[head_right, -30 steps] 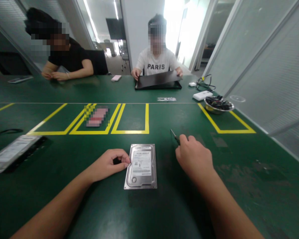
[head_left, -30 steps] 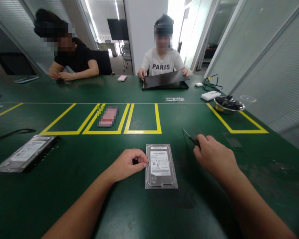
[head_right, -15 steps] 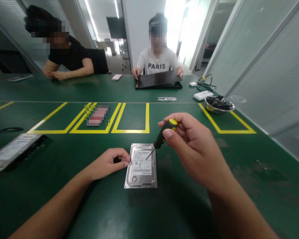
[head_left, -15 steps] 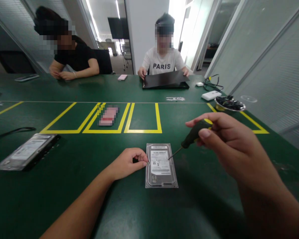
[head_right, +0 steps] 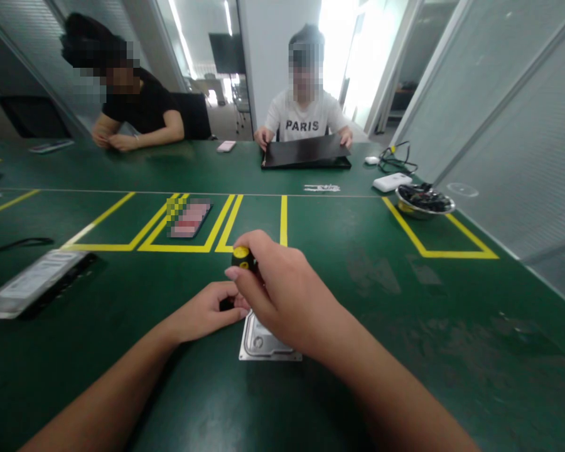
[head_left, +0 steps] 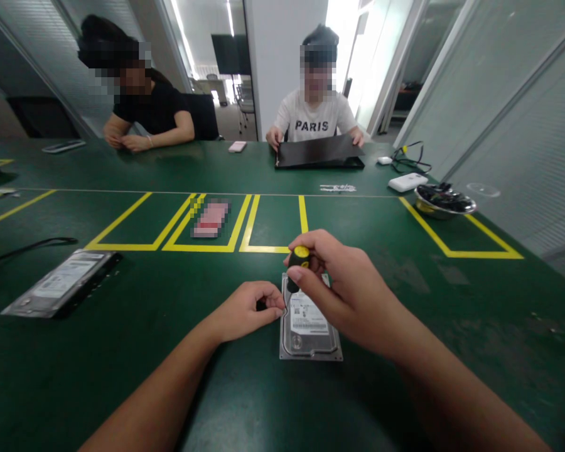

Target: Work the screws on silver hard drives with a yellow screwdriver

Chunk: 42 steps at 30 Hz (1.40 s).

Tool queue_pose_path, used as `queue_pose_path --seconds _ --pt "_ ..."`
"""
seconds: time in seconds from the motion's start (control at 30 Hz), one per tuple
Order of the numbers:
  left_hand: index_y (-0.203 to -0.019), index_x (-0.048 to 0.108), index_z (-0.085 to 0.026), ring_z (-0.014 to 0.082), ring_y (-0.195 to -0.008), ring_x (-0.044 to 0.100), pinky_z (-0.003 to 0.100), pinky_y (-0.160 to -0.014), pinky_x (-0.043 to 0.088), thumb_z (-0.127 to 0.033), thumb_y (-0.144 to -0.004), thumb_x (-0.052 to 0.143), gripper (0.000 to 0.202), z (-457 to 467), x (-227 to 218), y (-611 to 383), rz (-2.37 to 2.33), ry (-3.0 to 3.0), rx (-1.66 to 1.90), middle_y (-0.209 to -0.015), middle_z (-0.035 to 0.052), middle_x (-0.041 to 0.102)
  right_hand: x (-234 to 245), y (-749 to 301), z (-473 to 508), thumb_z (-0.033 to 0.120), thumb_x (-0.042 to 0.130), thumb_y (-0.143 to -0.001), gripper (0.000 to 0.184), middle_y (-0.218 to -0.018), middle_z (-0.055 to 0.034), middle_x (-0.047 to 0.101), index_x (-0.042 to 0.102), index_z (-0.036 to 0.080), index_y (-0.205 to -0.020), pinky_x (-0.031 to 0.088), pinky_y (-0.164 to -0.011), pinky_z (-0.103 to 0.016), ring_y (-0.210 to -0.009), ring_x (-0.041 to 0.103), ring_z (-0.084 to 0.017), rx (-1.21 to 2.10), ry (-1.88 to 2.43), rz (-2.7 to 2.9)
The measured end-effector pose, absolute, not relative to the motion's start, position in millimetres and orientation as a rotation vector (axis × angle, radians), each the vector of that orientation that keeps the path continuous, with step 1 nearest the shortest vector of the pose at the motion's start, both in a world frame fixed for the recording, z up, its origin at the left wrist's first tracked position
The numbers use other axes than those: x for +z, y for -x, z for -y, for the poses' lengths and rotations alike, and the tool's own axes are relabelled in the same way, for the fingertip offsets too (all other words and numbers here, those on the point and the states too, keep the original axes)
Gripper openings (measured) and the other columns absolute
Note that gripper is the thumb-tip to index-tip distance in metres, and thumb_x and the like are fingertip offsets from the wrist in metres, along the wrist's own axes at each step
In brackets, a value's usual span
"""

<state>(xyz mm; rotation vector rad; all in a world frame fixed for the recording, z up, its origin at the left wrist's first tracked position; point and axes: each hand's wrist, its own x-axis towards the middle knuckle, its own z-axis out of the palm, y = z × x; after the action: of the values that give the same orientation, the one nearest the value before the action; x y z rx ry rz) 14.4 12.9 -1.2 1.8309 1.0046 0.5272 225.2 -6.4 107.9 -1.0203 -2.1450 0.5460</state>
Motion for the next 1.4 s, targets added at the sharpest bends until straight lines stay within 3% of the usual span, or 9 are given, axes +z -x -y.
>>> queue_pose_path --seconds 0.47,0.87,1.03,1.13,1.27,1.4 --pt "-0.083 0.062 -0.016 0.0131 -0.071 0.052 0.025 -0.067 0.042 -0.023 -0.085 0.062 0.008 -13.9 0.1 -15.1 -1.011 -1.824 0.500 -0.076 -0.0017 0.058 83.4 -218.3 -2.2 0.025 0.052 -0.093 0.018 -0.083 -0.0018 0.062 0.055 0.016 -0.108 0.038 -0.063 -0.026 -0.069 0.055 -0.013 0.637 1.034 2.148" --pt "-0.083 0.063 -0.016 0.0134 -0.072 0.053 0.025 -0.067 0.042 -0.024 -0.085 0.062 0.009 -15.4 -3.2 -14.5 -1.017 -1.858 0.504 -0.077 -0.0012 0.060 85.2 -223.7 -5.7 0.021 0.056 -0.092 0.022 -0.094 -0.0059 0.066 0.059 0.012 -0.112 0.043 -0.070 -0.027 -0.079 0.059 -0.014 0.474 0.898 2.254" --pt "-0.085 0.063 -0.016 0.0144 -0.074 0.054 0.026 -0.069 0.043 -0.025 -0.087 0.061 0.010 -15.5 -5.1 -13.8 -0.994 -1.876 0.501 -0.079 -0.0005 0.061 84.5 -223.1 -2.0 0.015 0.056 -0.089 0.035 -0.093 -0.0056 0.065 0.057 0.010 -0.123 0.045 -0.070 -0.027 -0.076 0.057 -0.013 0.375 0.853 2.197" --pt "-0.086 0.063 -0.016 0.0151 -0.076 0.055 0.027 -0.071 0.044 -0.026 -0.087 0.060 0.010 -14.5 -5.2 -13.7 -0.999 -1.902 0.510 -0.082 0.0003 0.062 86.4 -222.8 0.3 0.014 0.056 -0.088 0.029 -0.087 -0.0032 0.064 0.059 0.012 -0.117 0.046 -0.069 -0.027 -0.075 0.058 -0.013 0.422 0.844 2.200" --pt "-0.092 0.063 -0.016 0.0164 -0.081 0.057 0.029 -0.074 0.047 -0.027 -0.085 0.061 0.013 -12.5 -5.3 -13.8 -1.010 -1.923 0.516 -0.089 0.0018 0.064 86.8 -220.7 0.0 0.020 0.061 -0.089 0.020 -0.100 -0.0080 0.062 0.064 0.013 -0.108 0.049 -0.076 -0.029 -0.087 0.058 -0.015 0.442 0.751 2.160" --pt "-0.090 0.063 -0.017 0.0164 -0.077 0.056 0.029 -0.071 0.048 -0.031 -0.083 0.063 0.015 -12.1 -4.7 -13.3 -1.038 -1.968 0.490 -0.083 0.0008 0.062 85.1 -219.2 0.5 0.020 0.062 -0.090 0.011 -0.091 -0.0061 0.063 0.068 0.013 -0.097 0.049 -0.074 -0.027 -0.084 0.060 -0.014 0.392 0.728 2.092"
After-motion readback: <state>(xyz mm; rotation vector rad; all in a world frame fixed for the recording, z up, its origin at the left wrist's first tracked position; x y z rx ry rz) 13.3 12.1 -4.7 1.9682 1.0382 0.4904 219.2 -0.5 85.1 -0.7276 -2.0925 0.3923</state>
